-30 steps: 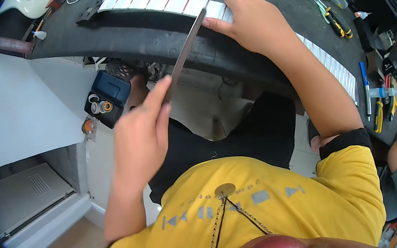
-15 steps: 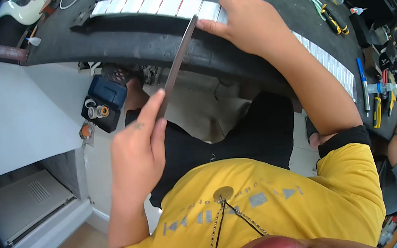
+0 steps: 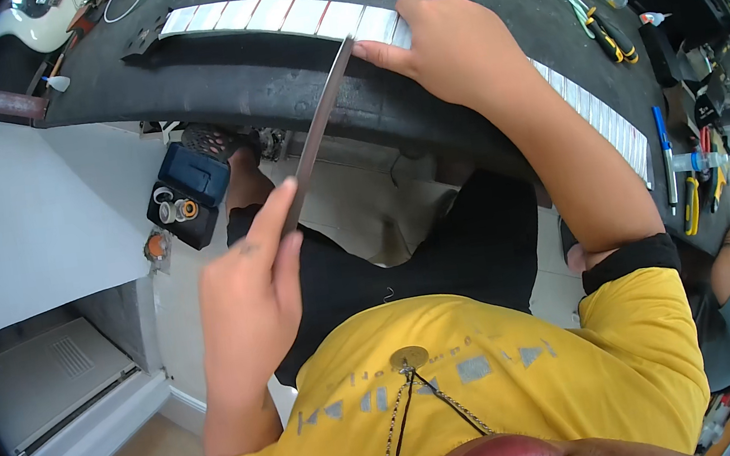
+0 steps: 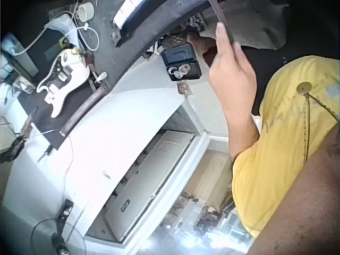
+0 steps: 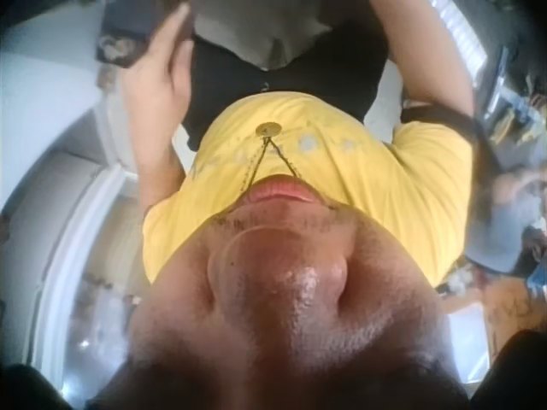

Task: The person uses a file by hand to smooth the edges of the frets along the length of a guitar neck placed on a workbench.

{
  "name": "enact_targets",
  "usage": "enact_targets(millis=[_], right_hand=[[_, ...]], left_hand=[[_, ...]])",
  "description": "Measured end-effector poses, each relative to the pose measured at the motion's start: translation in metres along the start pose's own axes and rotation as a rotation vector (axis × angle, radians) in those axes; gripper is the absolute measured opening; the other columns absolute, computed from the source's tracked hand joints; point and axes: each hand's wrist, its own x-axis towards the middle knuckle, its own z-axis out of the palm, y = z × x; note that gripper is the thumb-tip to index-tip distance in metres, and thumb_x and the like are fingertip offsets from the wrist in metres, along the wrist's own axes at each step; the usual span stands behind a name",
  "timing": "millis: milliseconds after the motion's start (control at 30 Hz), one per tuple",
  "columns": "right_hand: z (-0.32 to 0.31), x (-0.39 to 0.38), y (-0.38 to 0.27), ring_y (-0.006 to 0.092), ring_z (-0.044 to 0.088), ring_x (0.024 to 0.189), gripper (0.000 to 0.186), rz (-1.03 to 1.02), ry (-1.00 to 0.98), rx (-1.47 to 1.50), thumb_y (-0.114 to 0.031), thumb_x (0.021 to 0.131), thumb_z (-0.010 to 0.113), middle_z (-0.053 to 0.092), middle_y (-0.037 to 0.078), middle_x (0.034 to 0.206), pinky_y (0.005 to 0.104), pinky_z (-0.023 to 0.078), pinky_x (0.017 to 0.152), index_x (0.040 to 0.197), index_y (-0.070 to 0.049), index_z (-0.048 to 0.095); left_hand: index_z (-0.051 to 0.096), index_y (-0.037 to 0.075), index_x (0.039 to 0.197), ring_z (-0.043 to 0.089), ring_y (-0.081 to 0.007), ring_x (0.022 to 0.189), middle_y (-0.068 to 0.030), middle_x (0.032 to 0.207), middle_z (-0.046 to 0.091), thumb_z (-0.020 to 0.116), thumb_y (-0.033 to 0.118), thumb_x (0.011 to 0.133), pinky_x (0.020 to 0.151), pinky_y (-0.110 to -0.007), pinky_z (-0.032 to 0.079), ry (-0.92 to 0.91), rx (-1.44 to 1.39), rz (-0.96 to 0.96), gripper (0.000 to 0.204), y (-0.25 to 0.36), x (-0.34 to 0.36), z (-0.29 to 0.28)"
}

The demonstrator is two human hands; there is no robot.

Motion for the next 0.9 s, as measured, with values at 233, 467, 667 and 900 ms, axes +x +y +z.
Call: enact_targets(millis=[233,467,667,900], right_hand=[[-0.01,0.004,-0.004,0.0437,0.082,0.09,0.073,-0.019,-0.034,0.051,-0.07,0.104,0.073,0.081,0.025,0.089,0.0525,0.066,0.086,0.102,0.003,0.082],[-0.015,0.006,-0.005,0.0436,0.082,0.092,0.073,0.015,-0.088,0.069,-0.07,0.103,0.073,0.082,0.024,0.092,0.0523,0.066,0.086,0.103,0.002,0.082],[-0.012,0.004,-0.004,0.044,0.082,0.093,0.073,0.038,-0.085,0.076,-0.07,0.101,0.075,0.082,0.025,0.093,0.0521,0.066,0.086,0.103,0.003,0.082],[-0.008,0.008,-0.003,0.0441,0.082,0.092,0.074,-0.024,-0.028,0.068,-0.072,0.101,0.075,0.082,0.024,0.091,0.0534,0.066,0.085,0.102,0.002,0.082]], left_hand=[[0.071,0.011,0.153,0.071,-0.0499,0.08,-0.0254,0.083,0.072,0.074,0.006,0.107,0.072,-0.051,0.055,-0.084,0.125,-0.002,0.047,0.028,0.031,0.003],[0.065,0.006,0.16,0.053,-0.0234,0.058,-0.0101,0.068,0.058,0.068,0.001,0.108,0.06,-0.036,0.042,-0.144,-0.308,-0.198,0.053,0.007,-0.023,-0.027],[0.068,0.007,0.158,0.049,-0.0159,0.062,-0.0084,0.071,0.057,0.066,0.002,0.11,0.065,-0.031,0.044,-0.074,-0.401,-0.202,0.049,0.007,0.007,-0.008],[0.073,0.003,0.147,0.074,-0.0482,0.096,-0.0275,0.107,0.08,0.066,0.013,0.11,0.089,-0.047,0.059,0.137,-0.031,0.176,0.039,0.013,0.151,0.037]])
